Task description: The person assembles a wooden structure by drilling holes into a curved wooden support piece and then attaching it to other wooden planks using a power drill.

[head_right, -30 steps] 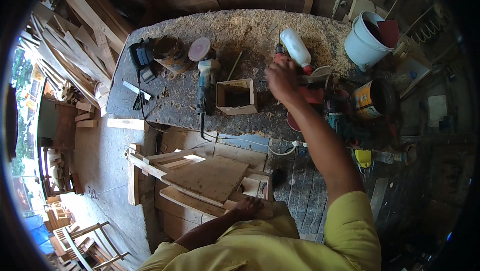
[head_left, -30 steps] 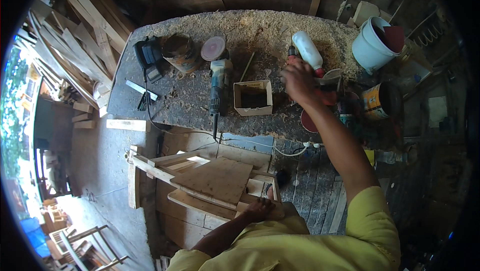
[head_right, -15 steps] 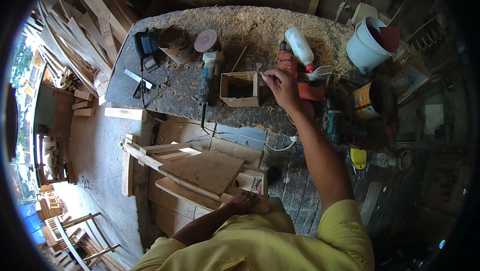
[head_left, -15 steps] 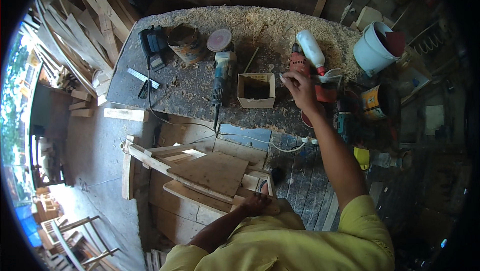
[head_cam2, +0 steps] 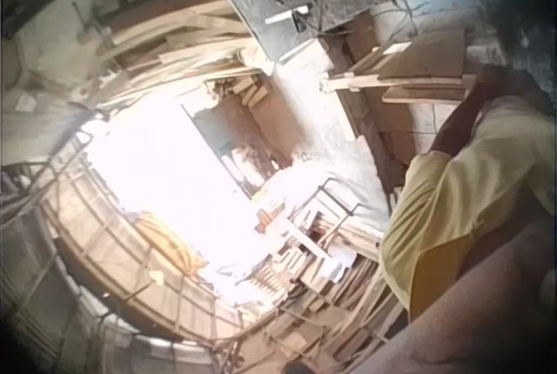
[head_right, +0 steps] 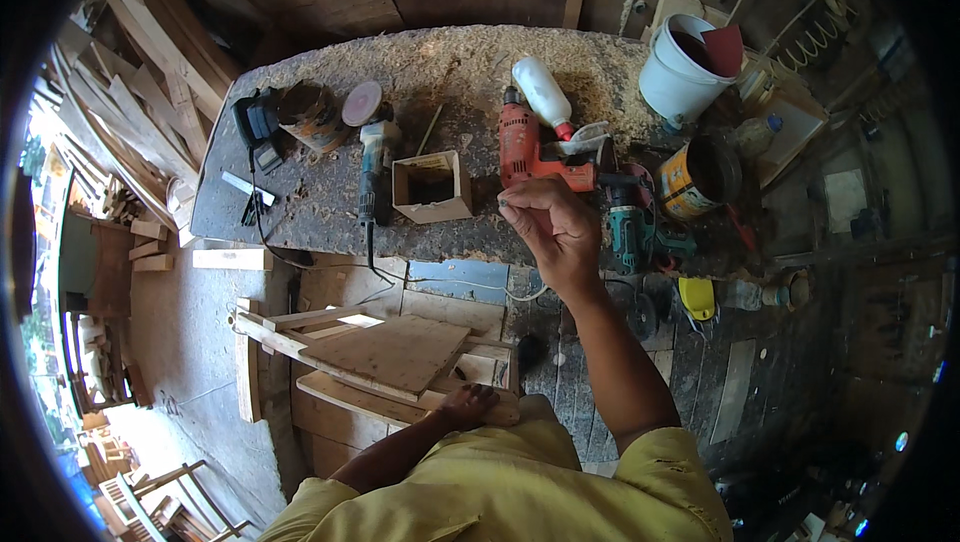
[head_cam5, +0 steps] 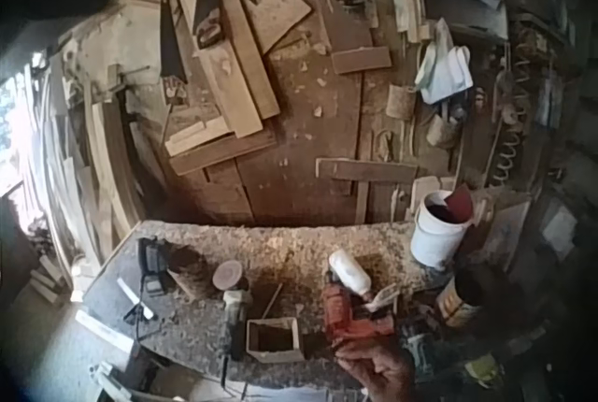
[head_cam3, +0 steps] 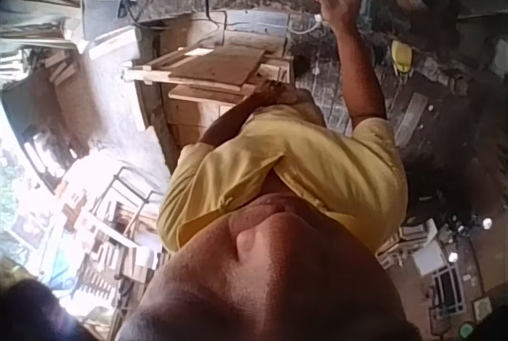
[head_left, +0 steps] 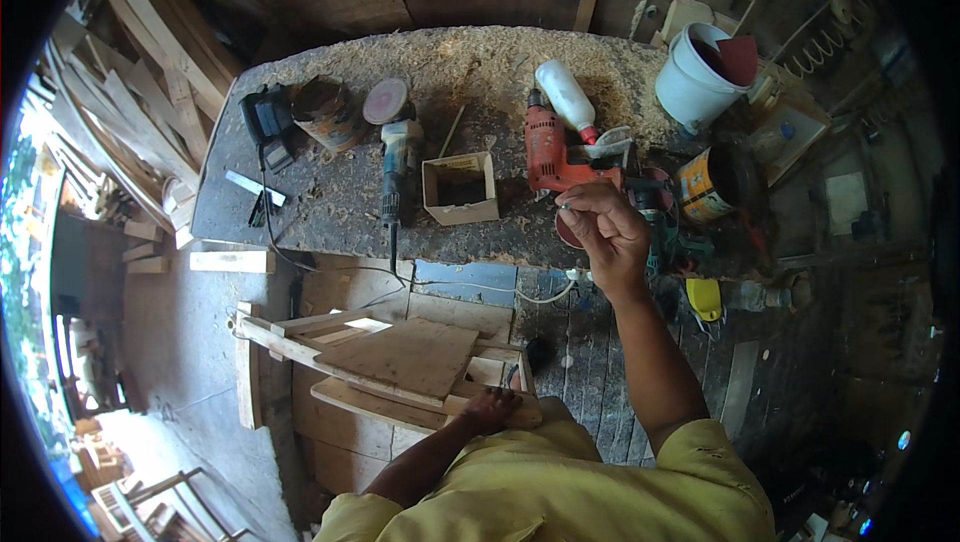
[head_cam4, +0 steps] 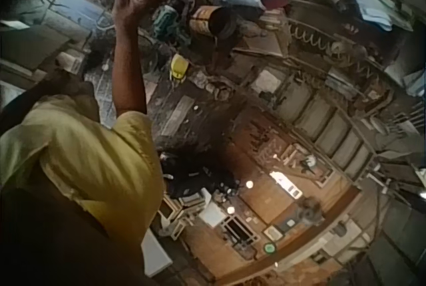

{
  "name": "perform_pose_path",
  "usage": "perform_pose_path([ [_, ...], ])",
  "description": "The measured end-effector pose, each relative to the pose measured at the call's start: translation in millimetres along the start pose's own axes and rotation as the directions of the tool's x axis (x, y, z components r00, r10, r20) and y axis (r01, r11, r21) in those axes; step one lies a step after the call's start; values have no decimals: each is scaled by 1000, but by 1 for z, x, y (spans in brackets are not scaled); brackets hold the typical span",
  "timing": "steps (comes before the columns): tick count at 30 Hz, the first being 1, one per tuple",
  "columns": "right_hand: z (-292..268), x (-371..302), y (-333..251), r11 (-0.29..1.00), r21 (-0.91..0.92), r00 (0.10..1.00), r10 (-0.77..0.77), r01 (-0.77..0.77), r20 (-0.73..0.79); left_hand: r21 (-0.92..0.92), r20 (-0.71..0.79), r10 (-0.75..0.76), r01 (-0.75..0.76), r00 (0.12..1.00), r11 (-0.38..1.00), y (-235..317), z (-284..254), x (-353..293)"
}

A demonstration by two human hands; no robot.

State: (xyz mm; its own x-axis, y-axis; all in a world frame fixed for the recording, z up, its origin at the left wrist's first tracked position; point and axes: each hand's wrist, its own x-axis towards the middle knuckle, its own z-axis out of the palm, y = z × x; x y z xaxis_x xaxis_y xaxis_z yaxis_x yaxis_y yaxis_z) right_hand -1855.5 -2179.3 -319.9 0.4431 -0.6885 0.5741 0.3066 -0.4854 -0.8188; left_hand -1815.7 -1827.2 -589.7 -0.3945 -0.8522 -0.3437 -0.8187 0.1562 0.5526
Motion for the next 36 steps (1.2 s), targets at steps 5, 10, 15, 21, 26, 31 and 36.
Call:
perform_pose_path([
  [5,4,-21,-4,966,172,969,216,-193,-124,-52,97,-36,41,995,998,2,-10,0],
  [10,-21,-59,15,951,-234,978,188,-203,-86,60,-46,53,-50,998,997,2,-8,0],
  [15,-59,-79,36,905,-138,892,353,-402,-281,60,-46,67,-64,997,996,-3,-4,4],
  [21,-90,-71,49,885,-183,865,342,-427,-368,4,-30,37,-37,999,999,4,-16,3],
  [26,-132,4,82,781,-509,921,212,-361,-328,21,-56,51,-50,997,999,0,-15,4],
  [31,-190,94,188,216,-901,818,534,-375,-213,12,-86,56,-55,995,998,7,-22,7],
  [36,-198,112,236,88,-978,712,699,-188,-74,-35,-39,-2,1,999,999,-2,-7,3],
])
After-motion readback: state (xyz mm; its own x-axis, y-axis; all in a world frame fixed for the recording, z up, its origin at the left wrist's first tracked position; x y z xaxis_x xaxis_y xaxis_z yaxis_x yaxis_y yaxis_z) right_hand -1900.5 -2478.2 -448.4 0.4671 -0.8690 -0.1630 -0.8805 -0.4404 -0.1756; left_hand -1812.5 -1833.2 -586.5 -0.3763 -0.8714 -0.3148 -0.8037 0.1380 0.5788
